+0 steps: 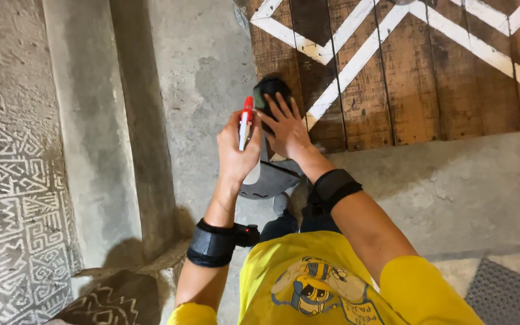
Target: The person sprays a liquid onto a wooden table with white geometric patterns and wipes it with a cloth. They then move to a small wooden stool and repeat the spray-and-wipe process. Finally, they return to the table and continue wiping its surface.
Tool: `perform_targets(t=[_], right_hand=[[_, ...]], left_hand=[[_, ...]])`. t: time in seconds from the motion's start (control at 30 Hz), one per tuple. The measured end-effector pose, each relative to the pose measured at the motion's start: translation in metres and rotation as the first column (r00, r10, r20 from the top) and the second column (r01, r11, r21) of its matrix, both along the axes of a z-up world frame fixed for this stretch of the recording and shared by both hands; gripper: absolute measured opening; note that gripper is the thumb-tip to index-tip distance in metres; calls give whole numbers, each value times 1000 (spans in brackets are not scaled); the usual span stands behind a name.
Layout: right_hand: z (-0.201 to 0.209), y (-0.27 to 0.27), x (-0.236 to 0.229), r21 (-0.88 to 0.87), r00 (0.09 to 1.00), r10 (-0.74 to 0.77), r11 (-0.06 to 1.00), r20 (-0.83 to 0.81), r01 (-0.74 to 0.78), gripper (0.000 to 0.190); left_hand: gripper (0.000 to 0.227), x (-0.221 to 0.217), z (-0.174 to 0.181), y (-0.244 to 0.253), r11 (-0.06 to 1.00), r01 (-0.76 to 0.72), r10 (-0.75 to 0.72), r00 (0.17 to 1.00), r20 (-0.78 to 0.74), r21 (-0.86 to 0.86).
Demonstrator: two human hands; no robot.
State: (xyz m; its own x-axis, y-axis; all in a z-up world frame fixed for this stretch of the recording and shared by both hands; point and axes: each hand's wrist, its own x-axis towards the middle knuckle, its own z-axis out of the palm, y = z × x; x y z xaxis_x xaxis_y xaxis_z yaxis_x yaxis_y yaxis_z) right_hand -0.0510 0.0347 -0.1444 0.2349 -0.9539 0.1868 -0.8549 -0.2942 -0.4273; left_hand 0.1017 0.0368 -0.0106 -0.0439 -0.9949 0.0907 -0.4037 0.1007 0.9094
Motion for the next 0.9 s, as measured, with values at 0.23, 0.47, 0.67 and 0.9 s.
perform_targets(t=[0.23,0.47,0.67,0.9], right_hand=[[-1,27,-9,30,998,47,998,49,-48,68],[-16,36,-93,6,976,-180,983,-119,182,60],[-23,50,-162,0,933,-324,945,-155,328,61],[-39,100,-195,26,881,-452,888,-140,460,60]], left_hand=[[25,-6,-1,13,998,67,-67,997,-48,11],[17,-32,-3,41,997,70,-71,997,-42,-25],[16,-63,3,63,999,34,-33,998,-44,14],[16,-85,12,86,992,-30,39,997,-69,122]])
